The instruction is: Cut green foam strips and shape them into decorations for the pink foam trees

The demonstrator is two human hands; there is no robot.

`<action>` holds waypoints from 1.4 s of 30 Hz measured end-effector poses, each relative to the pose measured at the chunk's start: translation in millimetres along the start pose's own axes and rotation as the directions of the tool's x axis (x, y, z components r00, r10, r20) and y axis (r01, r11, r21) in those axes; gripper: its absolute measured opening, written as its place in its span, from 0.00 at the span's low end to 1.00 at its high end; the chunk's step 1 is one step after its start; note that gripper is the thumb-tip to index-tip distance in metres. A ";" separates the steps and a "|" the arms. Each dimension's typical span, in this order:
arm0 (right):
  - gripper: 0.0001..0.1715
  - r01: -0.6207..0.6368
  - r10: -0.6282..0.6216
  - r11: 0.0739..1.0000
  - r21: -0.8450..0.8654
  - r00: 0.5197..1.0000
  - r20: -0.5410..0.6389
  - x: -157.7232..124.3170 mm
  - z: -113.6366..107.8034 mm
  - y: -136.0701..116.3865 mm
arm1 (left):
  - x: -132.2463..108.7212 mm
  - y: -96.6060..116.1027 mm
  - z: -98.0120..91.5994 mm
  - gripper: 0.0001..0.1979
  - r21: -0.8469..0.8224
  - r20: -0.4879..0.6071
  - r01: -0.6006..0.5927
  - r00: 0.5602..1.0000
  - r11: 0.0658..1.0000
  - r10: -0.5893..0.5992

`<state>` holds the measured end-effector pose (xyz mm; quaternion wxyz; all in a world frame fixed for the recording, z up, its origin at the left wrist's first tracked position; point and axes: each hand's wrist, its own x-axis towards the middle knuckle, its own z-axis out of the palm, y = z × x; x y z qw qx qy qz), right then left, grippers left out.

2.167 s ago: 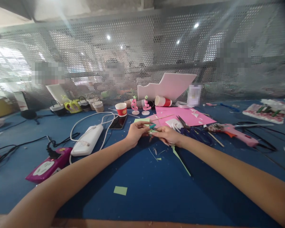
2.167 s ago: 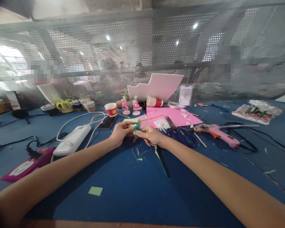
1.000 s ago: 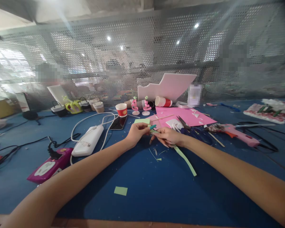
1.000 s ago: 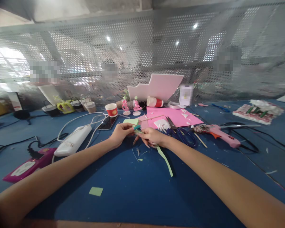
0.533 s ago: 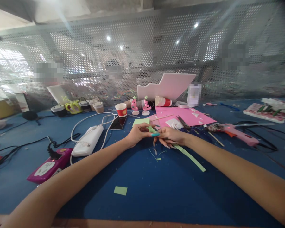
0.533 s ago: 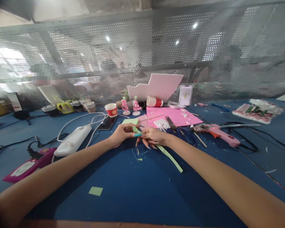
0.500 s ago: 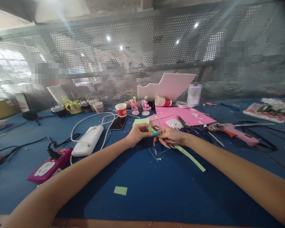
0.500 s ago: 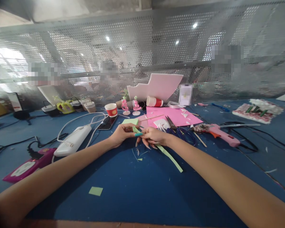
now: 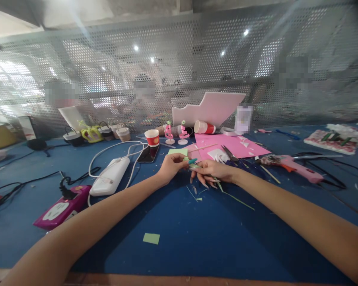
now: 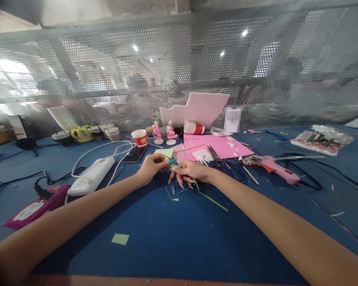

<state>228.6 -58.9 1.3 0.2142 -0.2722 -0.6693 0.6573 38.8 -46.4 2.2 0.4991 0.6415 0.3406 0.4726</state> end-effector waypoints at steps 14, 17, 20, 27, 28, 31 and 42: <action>0.20 0.009 -0.010 1.000 -0.020 1.000 -0.008 -0.1 1.0 -0.7 | 2.4 -4.9 -1.7 0.16 0.020 0.009 0.012 1.000 1.000 -0.012; 0.19 0.008 -0.008 1.000 -0.020 1.000 -0.012 -0.7 1.9 -1.9 | 2.8 -4.6 -1.4 0.16 0.022 -0.005 0.013 1.000 1.000 -0.013; 0.19 0.008 -0.008 1.000 -0.012 1.000 -0.014 -0.6 2.0 -1.7 | 3.1 -4.6 -1.7 0.16 0.030 -0.023 0.016 1.000 0.999 -0.015; 0.19 0.018 -0.019 1.000 -0.013 0.999 -0.050 0.4 0.1 1.5 | 3.8 -6.8 -1.8 0.16 0.031 -0.051 0.025 0.998 0.999 -0.023; 0.19 0.020 -0.021 1.000 -0.016 0.999 -0.045 0.6 -0.3 2.1 | 3.7 -6.5 -1.6 0.16 0.035 -0.058 0.029 0.998 0.999 -0.027; 0.19 0.016 -0.016 1.000 -0.023 1.000 -0.026 0.6 -1.5 3.1 | 3.1 -4.9 -1.1 0.17 0.047 -0.077 0.041 0.996 0.998 -0.037; 0.20 -0.067 0.072 0.996 -0.065 0.994 0.081 -7.2 -8.7 -8.4 | 2.1 -0.5 0.9 0.22 -0.083 -0.061 0.126 0.989 0.989 -0.131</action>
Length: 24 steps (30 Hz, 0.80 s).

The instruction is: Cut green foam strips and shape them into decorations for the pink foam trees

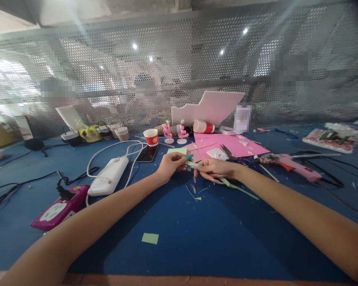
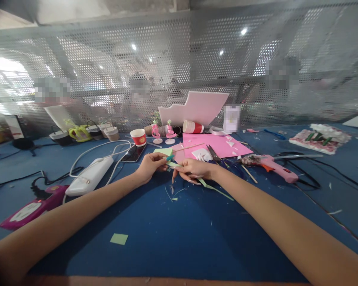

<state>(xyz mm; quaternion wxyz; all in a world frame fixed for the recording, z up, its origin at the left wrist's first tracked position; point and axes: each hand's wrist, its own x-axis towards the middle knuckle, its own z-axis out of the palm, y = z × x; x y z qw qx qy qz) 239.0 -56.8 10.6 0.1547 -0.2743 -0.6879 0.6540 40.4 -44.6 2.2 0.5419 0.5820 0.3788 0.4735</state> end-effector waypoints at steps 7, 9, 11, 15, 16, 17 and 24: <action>0.19 -0.032 0.032 0.999 0.022 0.999 0.002 -2.2 -2.1 -0.3 | 0.0 -0.3 0.3 0.18 0.027 -0.004 0.020 1.000 0.999 -0.020; 0.19 -0.059 0.059 0.998 0.029 0.998 0.002 -3.3 -3.6 -1.1 | -0.1 -0.6 0.2 0.17 0.042 0.001 0.017 1.000 0.999 -0.017; 0.20 -0.078 0.078 0.997 0.027 0.997 0.000 -4.4 -6.1 -1.5 | 0.1 -0.7 -0.1 0.16 0.052 0.011 0.017 1.000 0.999 -0.018; 0.21 -0.095 0.096 0.995 0.024 0.995 -0.014 -5.5 -11.0 -0.3 | 1.0 -1.1 -0.7 0.15 0.048 0.017 0.027 0.999 0.998 -0.027; 0.21 -0.099 0.099 0.995 0.023 0.995 -0.010 -5.6 -11.7 0.1 | 1.2 -1.3 -0.9 0.15 0.045 0.015 0.029 0.999 0.999 -0.030; 0.22 -0.101 0.101 0.995 0.022 0.995 -0.004 -5.6 -12.3 0.5 | 1.3 -1.4 -1.0 0.15 0.041 0.013 0.031 0.999 0.999 -0.032; 0.22 -0.114 0.114 0.993 0.017 0.994 0.002 -8.1 -13.6 -1.2 | 1.1 -1.8 0.1 0.16 0.055 0.021 0.024 0.999 0.998 -0.026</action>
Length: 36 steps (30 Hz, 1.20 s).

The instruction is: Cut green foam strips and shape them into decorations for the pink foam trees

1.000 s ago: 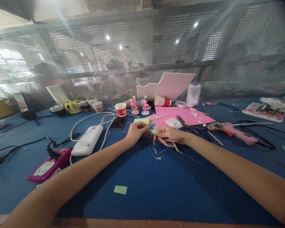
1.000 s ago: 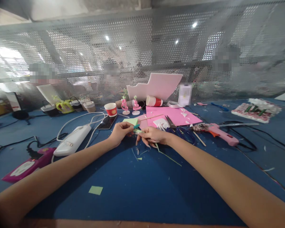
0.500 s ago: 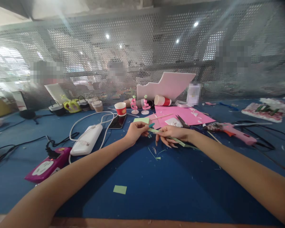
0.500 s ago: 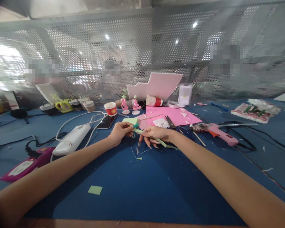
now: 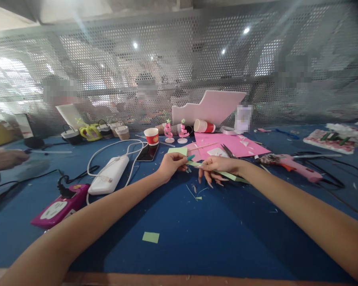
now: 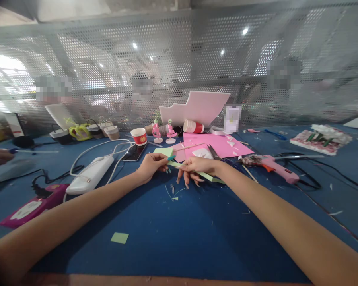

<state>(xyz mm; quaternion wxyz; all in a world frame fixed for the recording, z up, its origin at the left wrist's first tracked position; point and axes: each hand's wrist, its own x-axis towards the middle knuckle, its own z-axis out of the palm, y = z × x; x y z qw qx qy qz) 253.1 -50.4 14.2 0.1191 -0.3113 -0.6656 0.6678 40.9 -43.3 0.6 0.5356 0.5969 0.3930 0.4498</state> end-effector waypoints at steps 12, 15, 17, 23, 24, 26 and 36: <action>0.23 0.055 -0.060 0.998 -0.023 0.943 -0.328 12.7 25.1 -2.0 | -2.5 1.9 2.5 0.17 0.026 0.033 -0.041 0.999 0.999 0.040; 0.23 0.068 -0.070 0.998 -0.017 0.949 -0.308 13.0 20.7 1.2 | -1.6 1.3 1.7 0.15 0.027 0.033 -0.033 0.999 0.999 0.032; 0.24 0.074 -0.077 0.997 -0.021 0.953 -0.294 13.4 18.2 2.9 | -1.1 0.7 1.1 0.15 0.023 0.030 -0.025 0.999 0.999 0.024; 0.23 0.082 -0.091 0.996 -0.047 0.965 -0.248 16.0 14.0 8.0 | -0.1 -0.4 0.2 0.15 0.007 0.033 0.006 0.999 1.000 -0.007; 0.23 0.082 -0.091 0.995 -0.047 0.966 -0.242 16.2 13.5 8.8 | 0.0 -0.3 0.1 0.16 0.002 0.041 0.014 0.999 1.000 -0.014; 0.23 0.079 -0.089 0.996 -0.049 0.967 -0.241 16.1 12.9 9.9 | 0.0 0.1 -0.4 0.17 -0.017 0.064 0.028 0.998 0.999 -0.027; 0.22 0.069 -0.081 0.996 -0.052 0.961 -0.266 15.0 16.6 7.9 | 0.6 -2.9 -2.9 0.20 0.029 0.118 -0.029 0.993 0.999 0.025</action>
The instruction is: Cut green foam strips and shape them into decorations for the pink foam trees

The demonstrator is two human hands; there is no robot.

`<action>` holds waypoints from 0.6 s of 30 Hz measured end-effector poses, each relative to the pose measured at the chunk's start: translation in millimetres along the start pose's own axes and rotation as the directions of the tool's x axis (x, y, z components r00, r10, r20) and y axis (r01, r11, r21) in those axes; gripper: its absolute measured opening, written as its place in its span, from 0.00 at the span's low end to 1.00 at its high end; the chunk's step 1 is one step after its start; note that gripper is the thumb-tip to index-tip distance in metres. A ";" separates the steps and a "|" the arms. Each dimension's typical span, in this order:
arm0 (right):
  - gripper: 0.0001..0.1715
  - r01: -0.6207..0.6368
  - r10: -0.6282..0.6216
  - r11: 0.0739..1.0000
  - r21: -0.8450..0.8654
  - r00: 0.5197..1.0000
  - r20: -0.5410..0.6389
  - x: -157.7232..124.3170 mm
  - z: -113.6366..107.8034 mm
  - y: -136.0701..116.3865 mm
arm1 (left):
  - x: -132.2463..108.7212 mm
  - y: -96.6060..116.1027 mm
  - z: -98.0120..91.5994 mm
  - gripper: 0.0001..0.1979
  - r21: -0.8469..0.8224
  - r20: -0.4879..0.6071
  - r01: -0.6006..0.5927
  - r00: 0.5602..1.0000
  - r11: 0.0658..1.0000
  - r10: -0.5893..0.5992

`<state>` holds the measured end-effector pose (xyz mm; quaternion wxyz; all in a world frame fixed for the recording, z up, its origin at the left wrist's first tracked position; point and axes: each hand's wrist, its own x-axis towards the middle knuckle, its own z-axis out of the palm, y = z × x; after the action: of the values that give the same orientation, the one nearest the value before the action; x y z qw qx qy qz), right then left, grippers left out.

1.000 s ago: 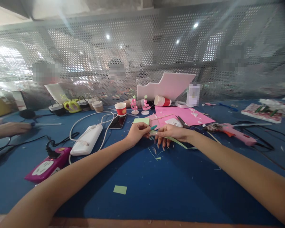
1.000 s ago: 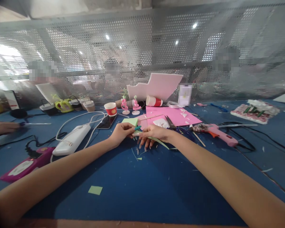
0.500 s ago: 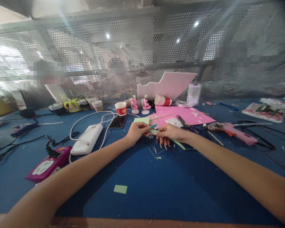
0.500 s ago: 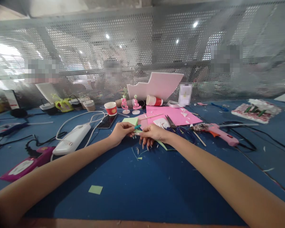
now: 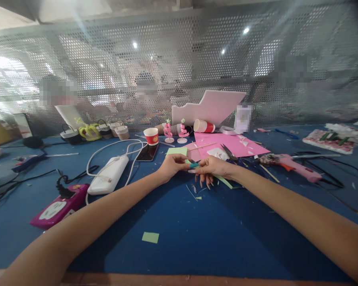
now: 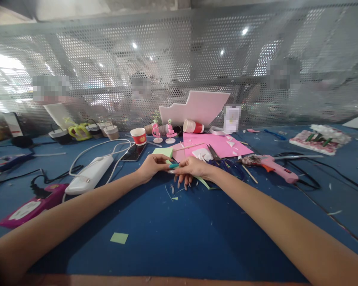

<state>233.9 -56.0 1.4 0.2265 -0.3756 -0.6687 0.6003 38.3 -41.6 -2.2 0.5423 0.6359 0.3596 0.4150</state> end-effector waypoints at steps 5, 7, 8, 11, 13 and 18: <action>0.23 -0.002 0.002 1.000 -0.014 1.000 0.002 -0.7 0.4 -1.5 | 0.9 -2.0 0.1 0.20 0.030 -0.017 -0.016 1.000 0.999 0.016; 0.23 -0.011 0.011 1.000 -0.023 1.000 0.005 -1.3 0.5 -2.4 | 1.7 -3.2 -0.4 0.19 0.036 -0.018 -0.015 1.000 0.999 0.015; 0.23 -0.013 0.014 1.000 -0.025 1.000 0.006 -1.5 0.4 -2.6 | 2.1 -3.7 -0.7 0.19 0.041 -0.014 -0.012 1.000 0.999 0.013; 0.22 -0.009 0.010 1.000 -0.030 1.000 0.009 -1.4 -0.5 -1.8 | 2.7 -4.2 -1.1 0.17 0.051 0.001 -0.001 1.000 0.999 0.001; 0.22 -0.007 0.007 0.999 -0.033 1.000 0.014 -0.3 -1.9 0.0 | 2.6 -3.4 -1.0 0.17 0.042 -0.003 0.009 1.000 0.999 -0.009; 0.23 -0.001 0.002 1.000 -0.022 1.000 0.023 3.1 -5.3 2.8 | 2.0 0.1 -0.2 0.19 -0.012 -0.065 0.027 0.997 1.000 -0.028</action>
<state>236.7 -50.3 -0.9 0.2141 -0.3715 -0.6775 0.5976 38.9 -39.7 -1.7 0.5396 0.6139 0.3836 0.4300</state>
